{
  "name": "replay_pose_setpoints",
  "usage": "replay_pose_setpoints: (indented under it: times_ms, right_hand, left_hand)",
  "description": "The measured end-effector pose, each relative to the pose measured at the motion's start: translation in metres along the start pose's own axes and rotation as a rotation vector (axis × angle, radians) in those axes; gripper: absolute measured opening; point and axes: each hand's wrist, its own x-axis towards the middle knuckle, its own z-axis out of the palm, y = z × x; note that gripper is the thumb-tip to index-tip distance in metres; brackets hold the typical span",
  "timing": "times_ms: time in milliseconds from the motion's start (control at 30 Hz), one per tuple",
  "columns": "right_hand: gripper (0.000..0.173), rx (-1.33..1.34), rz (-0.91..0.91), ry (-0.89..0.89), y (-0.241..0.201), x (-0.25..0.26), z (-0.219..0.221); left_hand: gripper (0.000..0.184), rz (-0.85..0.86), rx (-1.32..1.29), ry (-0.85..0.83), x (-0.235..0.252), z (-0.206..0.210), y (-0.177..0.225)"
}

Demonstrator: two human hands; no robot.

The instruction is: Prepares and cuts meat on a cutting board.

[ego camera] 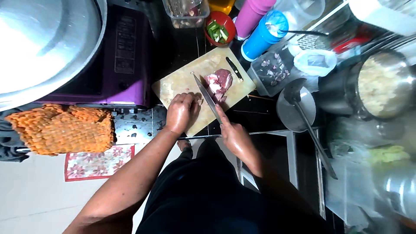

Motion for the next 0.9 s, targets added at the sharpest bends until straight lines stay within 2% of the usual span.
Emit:
replay_pose_setpoints:
  times_ms: [100,233,300,400,533,700,767,833,900]
  right_hand:
    - [0.065,-0.006,-0.023,0.0,-0.003,-0.01,0.006]
    - [0.067,-0.082,0.075,-0.121,-0.006,-0.01,0.008]
    - [0.067,-0.125,0.055,-0.032,-0.005,-0.015,0.012]
    - [0.068,-0.181,0.001,0.038,-0.007,-0.028,0.014]
    - [0.068,-0.192,0.039,-0.092,-0.013,-0.028,0.014]
    - [0.078,-0.182,0.097,-0.235,-0.039,0.009,0.01]
    - [0.085,-0.171,0.062,-0.176,-0.048,0.034,0.015]
    - [0.083,-0.172,0.021,-0.108,-0.053,0.053,0.018]
    - [0.085,-0.17,0.021,-0.111,-0.053,0.056,0.017]
  left_hand:
    - [0.021,-0.087,-0.008,0.027,-0.003,0.001,0.005]
    - [0.032,-0.03,0.01,-0.018,-0.005,0.0,0.002]
    - [0.035,-0.006,0.019,-0.033,-0.005,0.001,-0.001]
    - [0.029,0.008,0.022,-0.012,-0.005,0.003,-0.004]
    - [0.022,0.037,0.053,0.058,-0.005,0.01,-0.005]
    - [0.019,0.06,0.041,0.05,-0.006,0.01,-0.006]
    - [0.02,0.055,0.048,0.042,-0.005,0.01,-0.006]
    - [0.021,0.037,0.053,0.035,-0.004,0.01,-0.006]
    - [0.02,0.008,0.069,0.044,-0.004,0.012,-0.005]
